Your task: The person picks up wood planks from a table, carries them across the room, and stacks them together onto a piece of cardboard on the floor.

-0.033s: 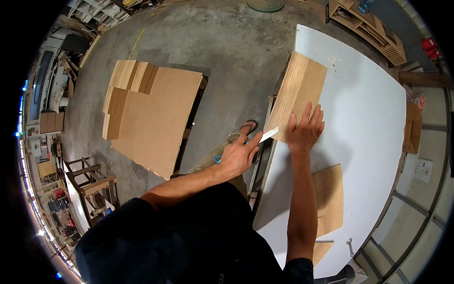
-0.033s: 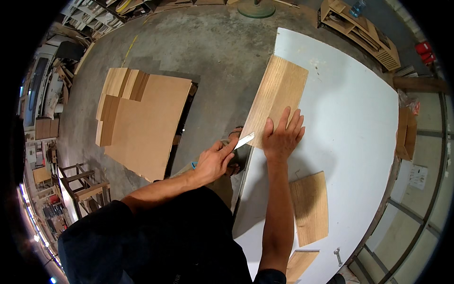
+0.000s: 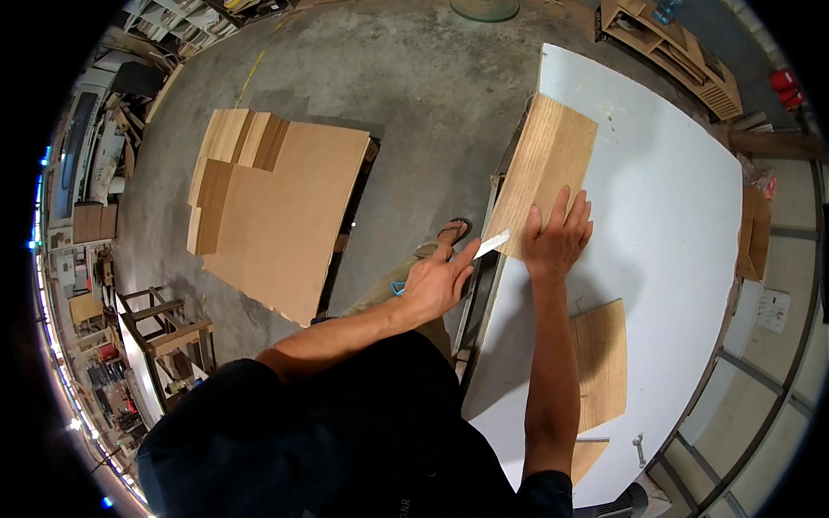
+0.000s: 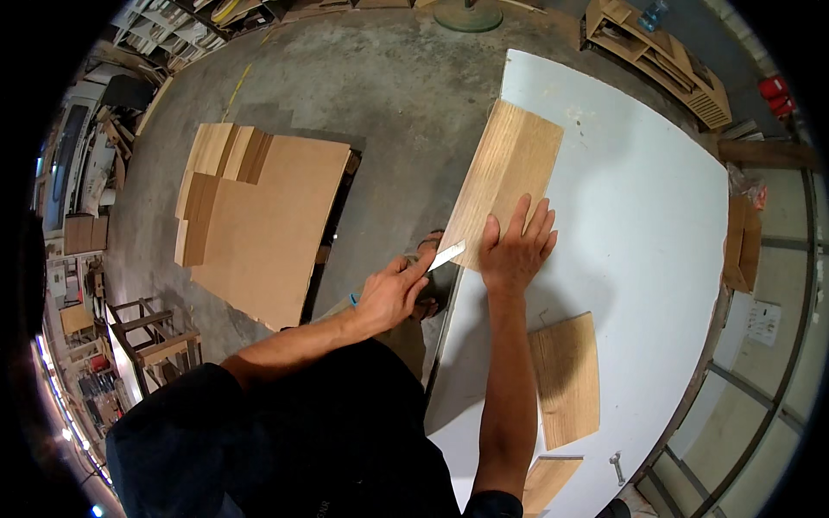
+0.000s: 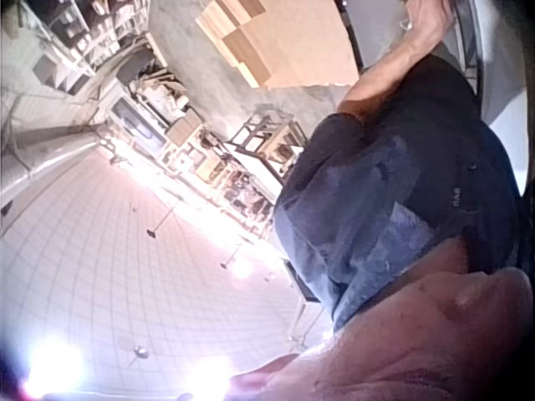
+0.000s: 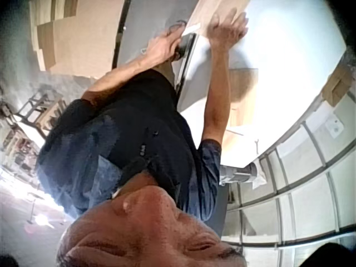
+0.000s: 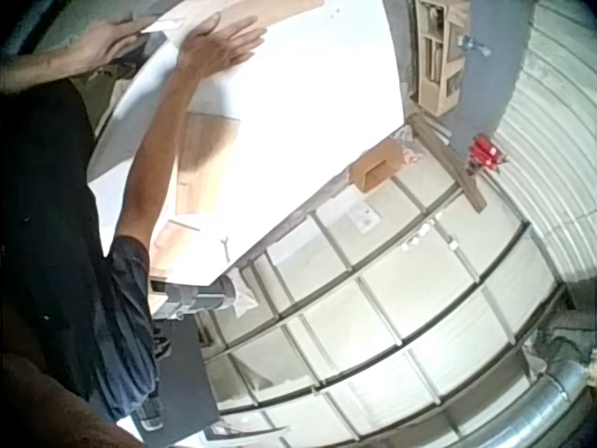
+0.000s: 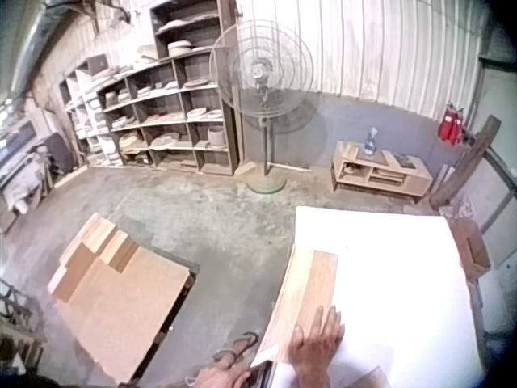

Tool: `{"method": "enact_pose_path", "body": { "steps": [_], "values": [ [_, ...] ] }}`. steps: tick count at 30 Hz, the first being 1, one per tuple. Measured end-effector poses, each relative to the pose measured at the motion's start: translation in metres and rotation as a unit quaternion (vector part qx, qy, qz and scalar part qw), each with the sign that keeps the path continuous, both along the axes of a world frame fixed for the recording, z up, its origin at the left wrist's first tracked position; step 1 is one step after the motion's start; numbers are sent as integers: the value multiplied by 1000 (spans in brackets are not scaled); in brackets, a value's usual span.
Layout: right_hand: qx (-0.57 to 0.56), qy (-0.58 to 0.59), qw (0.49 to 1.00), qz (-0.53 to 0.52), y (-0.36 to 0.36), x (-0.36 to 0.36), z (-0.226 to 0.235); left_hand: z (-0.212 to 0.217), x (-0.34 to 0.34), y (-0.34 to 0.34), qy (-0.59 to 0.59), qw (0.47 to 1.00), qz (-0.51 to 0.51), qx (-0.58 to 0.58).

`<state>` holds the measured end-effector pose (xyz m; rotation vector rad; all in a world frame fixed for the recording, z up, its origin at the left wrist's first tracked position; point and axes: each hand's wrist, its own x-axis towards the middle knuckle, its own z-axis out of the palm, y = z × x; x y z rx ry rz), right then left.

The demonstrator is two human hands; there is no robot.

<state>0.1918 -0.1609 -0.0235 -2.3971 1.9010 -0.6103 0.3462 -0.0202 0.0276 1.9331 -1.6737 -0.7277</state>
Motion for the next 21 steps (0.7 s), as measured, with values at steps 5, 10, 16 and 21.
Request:
{"method": "enact_pose_path", "body": {
  "steps": [5, 10, 16, 21],
  "values": [
    [1, 0, 1000, 0, 0, -1, 0, 1, -4, 1, -11, 1000, 7, 18],
    [21, 16, 1000, -1, 0, -1, 0, -2, -3, 1, -8, 999, 6, 33],
    [26, 22, 999, 2, 1, -3, -2, 1, -1, -5, -1, 1000, 13, -1],
    [17, 16, 1000, 7, 2, -3, -2, 4, 4, -27, -7, 997, -2, 73]
  ]
}}
